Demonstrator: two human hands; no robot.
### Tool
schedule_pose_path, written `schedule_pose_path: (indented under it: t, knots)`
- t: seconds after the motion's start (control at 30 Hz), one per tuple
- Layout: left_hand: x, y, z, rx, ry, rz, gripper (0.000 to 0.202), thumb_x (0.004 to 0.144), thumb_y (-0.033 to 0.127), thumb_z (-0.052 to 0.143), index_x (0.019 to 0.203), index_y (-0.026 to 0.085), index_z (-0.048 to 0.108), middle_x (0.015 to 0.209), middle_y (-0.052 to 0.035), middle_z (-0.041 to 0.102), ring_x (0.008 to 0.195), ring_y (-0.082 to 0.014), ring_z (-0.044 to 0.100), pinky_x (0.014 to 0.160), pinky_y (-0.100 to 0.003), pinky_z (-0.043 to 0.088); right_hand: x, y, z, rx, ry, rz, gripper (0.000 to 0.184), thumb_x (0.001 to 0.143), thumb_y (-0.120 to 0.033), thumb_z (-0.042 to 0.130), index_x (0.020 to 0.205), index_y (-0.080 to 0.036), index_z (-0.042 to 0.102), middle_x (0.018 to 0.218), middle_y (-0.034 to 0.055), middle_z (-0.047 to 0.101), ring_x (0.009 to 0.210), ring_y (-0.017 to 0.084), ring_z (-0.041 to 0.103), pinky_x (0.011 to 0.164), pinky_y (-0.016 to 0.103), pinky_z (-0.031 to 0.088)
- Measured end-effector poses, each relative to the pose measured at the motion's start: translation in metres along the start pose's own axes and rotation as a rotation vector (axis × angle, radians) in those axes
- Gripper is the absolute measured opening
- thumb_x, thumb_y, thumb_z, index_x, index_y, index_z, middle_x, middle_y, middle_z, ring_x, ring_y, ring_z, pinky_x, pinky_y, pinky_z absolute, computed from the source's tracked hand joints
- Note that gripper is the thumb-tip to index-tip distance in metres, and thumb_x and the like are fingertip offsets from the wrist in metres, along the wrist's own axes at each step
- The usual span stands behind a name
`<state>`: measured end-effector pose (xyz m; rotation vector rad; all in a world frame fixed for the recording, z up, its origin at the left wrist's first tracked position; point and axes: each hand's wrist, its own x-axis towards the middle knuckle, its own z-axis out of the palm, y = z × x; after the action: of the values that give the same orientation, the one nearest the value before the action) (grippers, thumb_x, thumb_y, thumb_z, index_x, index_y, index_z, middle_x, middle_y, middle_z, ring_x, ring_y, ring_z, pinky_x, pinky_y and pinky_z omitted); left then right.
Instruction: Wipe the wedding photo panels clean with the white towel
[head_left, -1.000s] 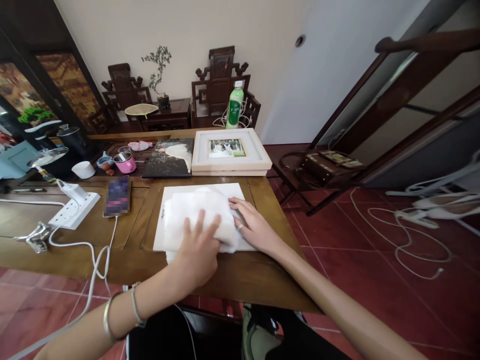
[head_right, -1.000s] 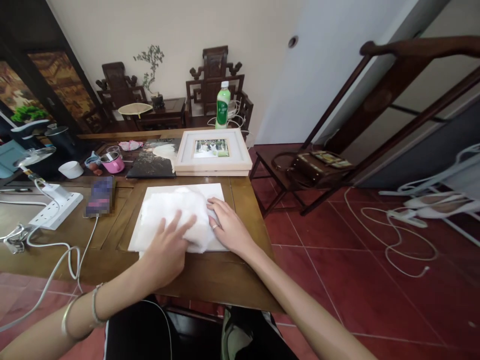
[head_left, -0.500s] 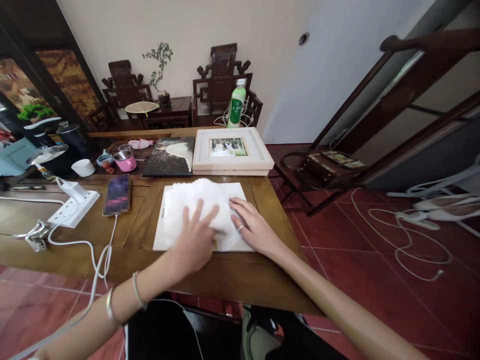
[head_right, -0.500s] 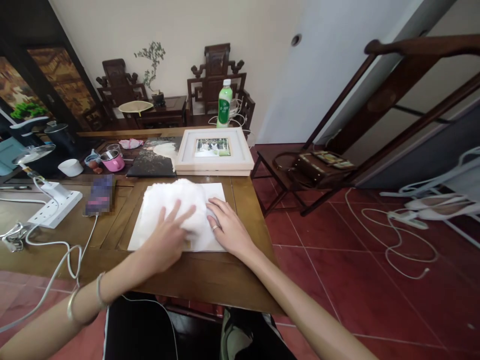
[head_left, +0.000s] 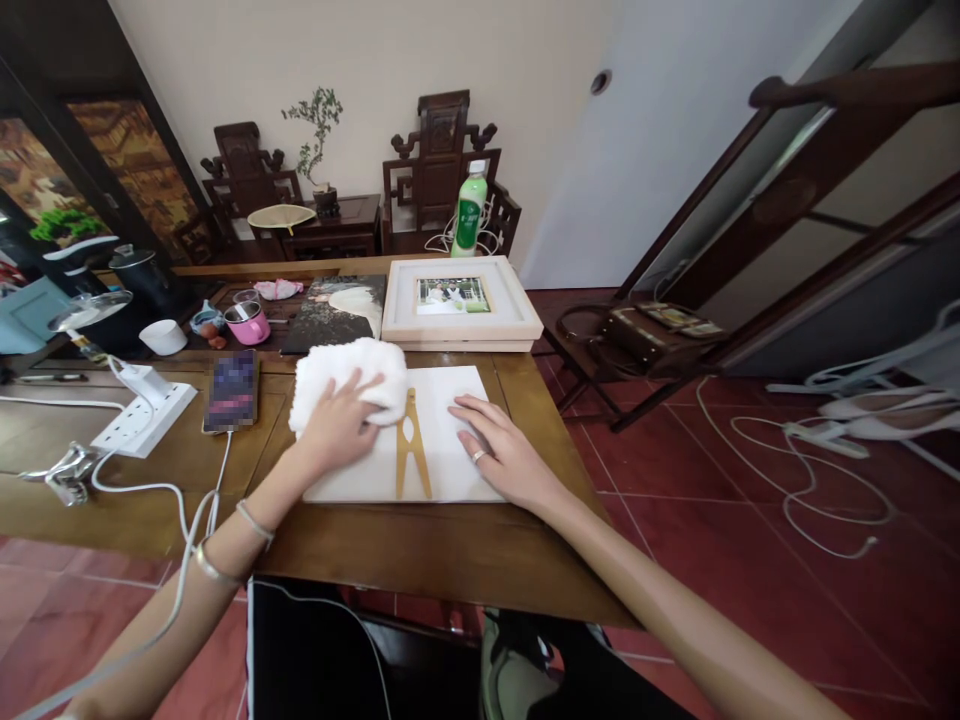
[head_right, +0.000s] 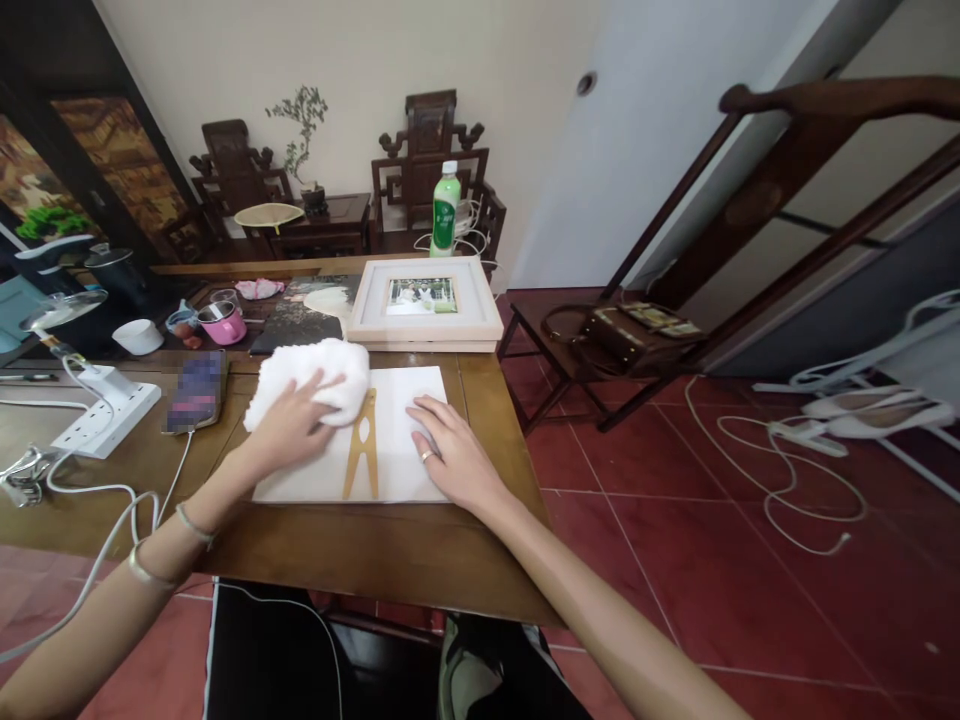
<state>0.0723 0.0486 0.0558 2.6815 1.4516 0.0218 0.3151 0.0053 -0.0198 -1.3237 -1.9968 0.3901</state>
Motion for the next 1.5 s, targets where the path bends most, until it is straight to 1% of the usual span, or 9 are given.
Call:
schedule_pose_path:
  t: [0.17,0.37,0.5,0.63,0.9,1.0,1.1,1.37,1.5]
  knots:
    - [-0.006,-0.007,0.006,0.01,0.042,0.002,0.032,0.095,0.032,0.045,0.118,0.024,0.065,0.152,-0.0021,0.035,0.143,-0.038,0.022,0.108,-0.068,0.023,-0.001,0.0,0.0,0.0,0.0,0.005,0.035,0.094,-0.031,0.041,0.122,-0.019,0.058,0.136,0.0129,0.053,0.131,0.026,0.046,0.11,0.048,0.038]
    - [-0.092,0.046,0.006,0.024,-0.017,0.061,0.029,0.094,0.019,0.044,0.099,0.021,0.072,0.155,-0.0011,0.03,0.143,-0.0394,0.02,0.109,-0.068,0.025,0.0,0.0,0.001,-0.006,0.017,-0.009,0.035,0.093,-0.031,0.041,0.122,-0.02,0.059,0.133,0.0125,0.055,0.13,0.026,0.047,0.11,0.049,0.038]
    - [-0.127,0.057,0.007,0.004,-0.012,0.104,0.031,0.093,0.016,0.043,0.089,0.02,0.073,0.156,0.0005,0.026,0.144,-0.0372,0.017,0.11,-0.066,0.026,0.001,0.0,0.0,-0.011,0.017,-0.02,0.036,0.094,-0.031,0.04,0.123,-0.021,0.058,0.132,0.0125,0.055,0.129,0.026,0.048,0.109,0.049,0.039]
    - [-0.114,0.045,0.005,-0.03,-0.017,0.087,0.03,0.095,0.021,0.042,0.1,0.023,0.072,0.155,-0.0015,0.03,0.144,-0.0374,0.017,0.108,-0.068,0.025,0.0,0.0,0.001,-0.031,0.007,-0.027,0.038,0.095,-0.032,0.039,0.127,-0.024,0.055,0.134,0.0117,0.053,0.131,0.027,0.045,0.109,0.051,0.038]
    - [-0.015,-0.011,0.003,0.0,0.027,-0.03,0.039,0.099,0.039,0.039,0.125,0.021,0.061,0.154,-0.0088,0.031,0.142,-0.0414,0.02,0.105,-0.07,0.022,0.0,-0.001,0.001,-0.098,-0.058,-0.046,0.04,0.096,-0.033,0.035,0.129,-0.017,0.051,0.139,0.0172,0.046,0.135,0.029,0.038,0.113,0.054,0.032]
    - [0.003,-0.019,0.004,0.013,0.047,-0.026,0.039,0.099,0.04,0.039,0.126,0.021,0.06,0.154,-0.0081,0.03,0.143,-0.0411,0.018,0.106,-0.07,0.021,0.0,-0.001,0.001,-0.099,-0.057,-0.043,0.04,0.096,-0.033,0.035,0.129,-0.018,0.051,0.139,0.0166,0.046,0.135,0.029,0.038,0.113,0.054,0.031]
    - [-0.009,-0.01,0.003,0.025,0.02,-0.003,0.036,0.099,0.036,0.039,0.119,0.021,0.065,0.153,-0.0063,0.032,0.143,-0.0398,0.019,0.107,-0.069,0.023,-0.001,-0.001,0.001,-0.085,-0.049,-0.035,0.04,0.096,-0.033,0.035,0.131,-0.02,0.05,0.14,0.0151,0.046,0.136,0.028,0.038,0.113,0.055,0.031]
    - [-0.108,0.025,-0.012,-0.056,-0.124,0.156,0.032,0.099,0.026,0.038,0.111,0.028,0.067,0.154,0.0031,0.031,0.145,-0.0319,0.019,0.113,-0.061,0.024,-0.001,0.0,0.002,-0.056,-0.025,-0.028,0.042,0.096,-0.034,0.036,0.133,-0.022,0.05,0.139,0.0136,0.048,0.136,0.027,0.039,0.114,0.053,0.031]
    - [-0.097,0.009,-0.009,-0.119,-0.053,0.094,0.035,0.1,0.028,0.033,0.118,0.024,0.063,0.156,-0.0013,0.026,0.145,-0.0291,0.017,0.115,-0.054,0.024,-0.001,0.0,0.003,-0.062,-0.01,-0.042,0.042,0.096,-0.035,0.036,0.134,-0.023,0.049,0.139,0.0133,0.048,0.135,0.028,0.04,0.113,0.054,0.032]
